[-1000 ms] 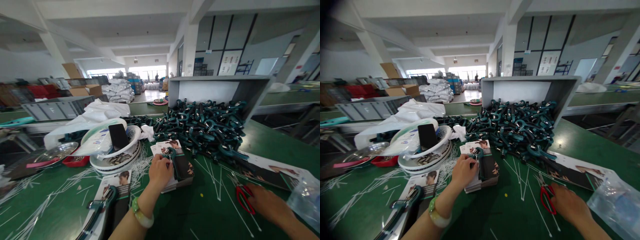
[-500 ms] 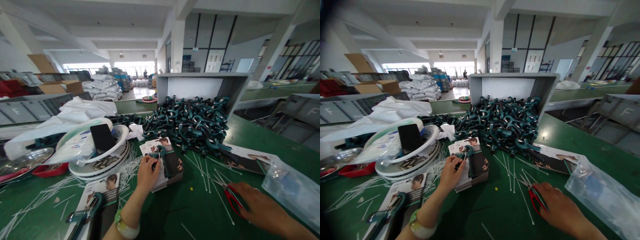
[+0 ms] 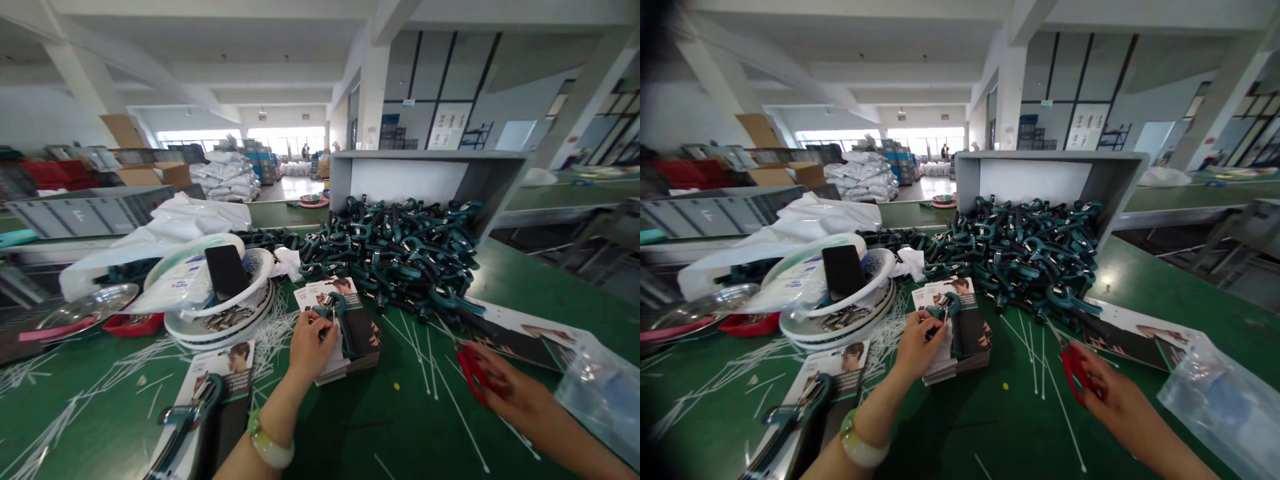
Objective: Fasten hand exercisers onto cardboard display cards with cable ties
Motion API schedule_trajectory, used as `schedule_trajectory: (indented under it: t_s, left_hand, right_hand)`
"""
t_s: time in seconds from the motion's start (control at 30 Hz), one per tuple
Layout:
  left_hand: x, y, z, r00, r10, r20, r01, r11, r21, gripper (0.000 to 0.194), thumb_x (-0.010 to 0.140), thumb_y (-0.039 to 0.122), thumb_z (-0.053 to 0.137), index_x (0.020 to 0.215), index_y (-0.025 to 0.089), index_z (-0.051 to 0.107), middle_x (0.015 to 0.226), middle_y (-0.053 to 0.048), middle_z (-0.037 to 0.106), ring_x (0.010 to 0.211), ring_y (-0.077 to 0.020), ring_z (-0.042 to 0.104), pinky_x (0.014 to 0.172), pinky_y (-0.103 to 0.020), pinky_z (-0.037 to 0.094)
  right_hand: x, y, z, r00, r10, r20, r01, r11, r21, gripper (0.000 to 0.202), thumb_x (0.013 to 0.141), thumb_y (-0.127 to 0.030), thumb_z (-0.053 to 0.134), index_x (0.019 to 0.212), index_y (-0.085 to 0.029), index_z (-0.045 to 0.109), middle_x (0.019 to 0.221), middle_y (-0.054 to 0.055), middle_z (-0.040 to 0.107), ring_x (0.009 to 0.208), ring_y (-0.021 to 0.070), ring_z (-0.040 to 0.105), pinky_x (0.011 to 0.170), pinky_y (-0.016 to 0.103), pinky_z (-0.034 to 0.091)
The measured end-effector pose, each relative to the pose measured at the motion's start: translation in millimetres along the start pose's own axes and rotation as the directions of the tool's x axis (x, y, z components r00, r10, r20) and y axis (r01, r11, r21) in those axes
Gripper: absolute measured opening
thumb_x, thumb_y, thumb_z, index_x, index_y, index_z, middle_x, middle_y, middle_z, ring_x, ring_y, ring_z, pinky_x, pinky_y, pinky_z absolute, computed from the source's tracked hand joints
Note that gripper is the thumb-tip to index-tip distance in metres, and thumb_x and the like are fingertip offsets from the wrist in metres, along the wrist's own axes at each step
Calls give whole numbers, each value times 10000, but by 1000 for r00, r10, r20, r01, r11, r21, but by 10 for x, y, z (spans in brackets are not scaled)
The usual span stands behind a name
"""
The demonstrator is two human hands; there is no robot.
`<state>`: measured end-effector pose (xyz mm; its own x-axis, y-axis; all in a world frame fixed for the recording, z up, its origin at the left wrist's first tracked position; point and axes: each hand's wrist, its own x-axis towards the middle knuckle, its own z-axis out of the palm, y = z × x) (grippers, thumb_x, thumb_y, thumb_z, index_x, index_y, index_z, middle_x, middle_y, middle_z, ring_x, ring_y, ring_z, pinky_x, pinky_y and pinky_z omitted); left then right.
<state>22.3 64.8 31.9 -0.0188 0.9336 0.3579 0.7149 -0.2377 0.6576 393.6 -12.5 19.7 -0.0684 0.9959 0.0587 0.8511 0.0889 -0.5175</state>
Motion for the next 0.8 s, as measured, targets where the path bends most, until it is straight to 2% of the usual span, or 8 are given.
schedule_trajectory:
  t_s: [0.07,0.17,0.27,0.33,0.47,0.63,0.8]
  left_hand:
    - [6,-12,0,1000,-9,9,9,999,-49,136,781,271,579,722,207,684,888,-52,541,916,-198,520,797,-331,451]
    - [1,-57,-1,1000,-16,20,19,985,-169,132,770,267,592,696,200,678,890,-45,524,912,-181,524,819,-315,450]
    - [-20,-104,-9,999,-39,21,44,957,-285,167,780,281,580,670,184,659,901,-50,517,936,-185,524,860,-326,440]
    - [-35,-120,-21,998,-56,26,61,935,-351,180,790,283,568,669,178,650,934,-57,517,981,-194,516,896,-337,426]
    - [-44,-124,-36,997,-52,53,69,909,-410,182,794,282,568,673,174,649,979,-68,513,1042,-203,494,935,-334,401]
    - [-27,-137,-26,998,-17,63,43,904,-426,191,798,299,572,678,176,654,987,-74,512,1049,-211,485,932,-341,401]
    - [-10,-146,-21,997,-17,70,47,889,-456,216,792,342,573,677,179,655,976,-75,513,1022,-221,483,935,-368,386]
  right_hand:
    - [148,-386,49,989,-149,3,149,989,-28,567,862,-391,429,1407,-261,342,1256,83,594,1067,237,608,830,309,518]
    - [414,-1054,147,936,-351,2,338,899,-277,460,861,-374,449,1307,-267,489,1188,91,620,960,235,638,783,344,518]
    - [642,-1575,219,909,-414,47,370,751,-547,409,854,-309,493,1255,-243,545,1016,107,655,818,229,650,604,293,501]
    - [743,-1761,255,896,-437,80,378,656,-653,399,846,-265,527,1243,-240,556,934,105,654,747,211,640,527,243,445]
    - [845,-1833,335,869,-478,126,412,560,-719,411,857,-213,519,1267,-245,528,910,101,645,706,196,628,478,217,360]
    - [899,-1781,433,873,-470,129,404,551,-730,376,908,-270,449,1277,-233,511,938,98,649,680,164,629,472,212,307]
    - [972,-1795,484,852,-501,153,444,535,-719,387,911,-266,436,1289,-210,496,923,110,661,683,173,636,513,235,321]
